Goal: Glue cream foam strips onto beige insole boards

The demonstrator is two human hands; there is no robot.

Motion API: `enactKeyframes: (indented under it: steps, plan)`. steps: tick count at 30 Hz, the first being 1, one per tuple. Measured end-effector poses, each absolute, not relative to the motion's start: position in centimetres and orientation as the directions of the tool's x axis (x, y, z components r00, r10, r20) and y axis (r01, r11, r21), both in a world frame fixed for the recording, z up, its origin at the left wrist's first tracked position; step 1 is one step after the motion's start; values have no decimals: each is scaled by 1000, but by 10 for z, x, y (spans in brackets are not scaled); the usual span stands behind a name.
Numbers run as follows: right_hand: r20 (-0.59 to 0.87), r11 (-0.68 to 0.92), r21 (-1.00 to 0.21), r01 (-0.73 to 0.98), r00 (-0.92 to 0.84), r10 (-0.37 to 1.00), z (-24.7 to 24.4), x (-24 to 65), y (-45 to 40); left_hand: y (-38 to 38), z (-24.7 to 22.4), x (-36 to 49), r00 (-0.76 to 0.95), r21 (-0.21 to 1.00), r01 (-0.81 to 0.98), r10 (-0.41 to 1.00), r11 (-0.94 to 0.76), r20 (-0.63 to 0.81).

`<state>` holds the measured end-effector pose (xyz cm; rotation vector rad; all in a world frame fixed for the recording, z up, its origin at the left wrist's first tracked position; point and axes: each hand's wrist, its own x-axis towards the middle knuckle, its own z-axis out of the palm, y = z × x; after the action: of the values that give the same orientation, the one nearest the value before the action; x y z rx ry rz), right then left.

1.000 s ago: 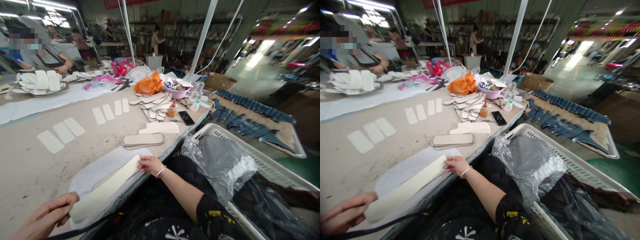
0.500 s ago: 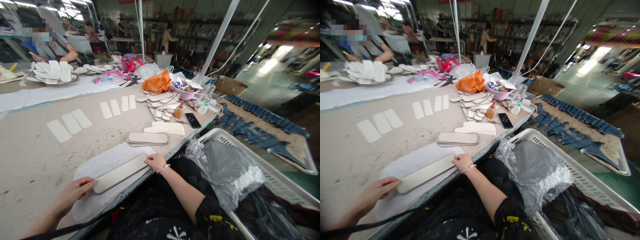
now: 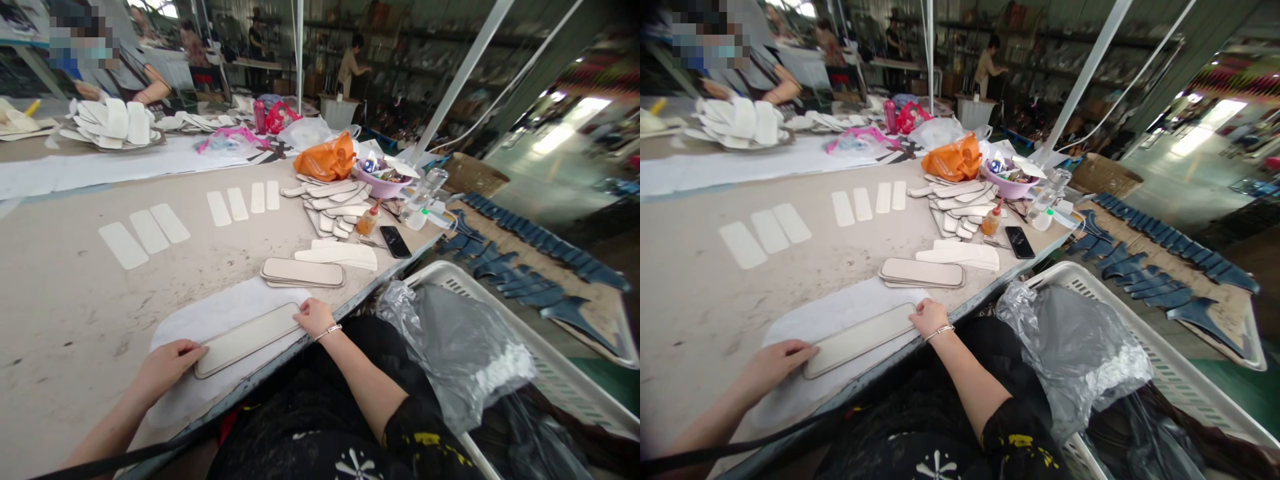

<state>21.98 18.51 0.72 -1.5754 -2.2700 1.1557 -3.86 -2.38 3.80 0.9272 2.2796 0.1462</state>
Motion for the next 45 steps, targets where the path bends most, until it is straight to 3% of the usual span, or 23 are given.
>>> enactKeyframes:
  steps: [12,18,22,24,26,29,37,39,42,45]
  plan:
    - [-294,188,-643,742,-466,834,6,221,186,-23,37,-31,-572,316,584,655,748,-494]
    - [-274,221,-634,741,-483,832,5,222,185,-36,30,-26,-679,412,522,656,747,-330]
    - [-280,229,-622,749,-485,828,5,222,185,-58,17,-25,-638,542,633,769,553,-39]
    - [-272,241,-618,748,-491,827,6,222,184,-72,8,-24,-535,514,766,827,387,175]
    - [-267,249,-618,746,-497,825,7,222,184,-83,2,-23,-361,447,871,883,204,301]
    - [-276,243,-621,745,-498,822,7,221,184,-90,-3,-22,-168,359,933,925,37,342]
    - [-246,309,-545,779,-501,829,13,227,186,-87,-10,-30,-28,270,957,898,-102,439]
    - [-171,332,-554,763,-495,852,19,231,182,-87,-11,-31,-24,261,960,898,-102,440]
    - [81,497,-542,678,-547,833,31,231,166,-87,-12,-31,-30,265,960,901,-96,434]
    - [241,736,-451,505,-725,645,43,216,137,-86,-13,-30,-40,284,955,906,-90,422]
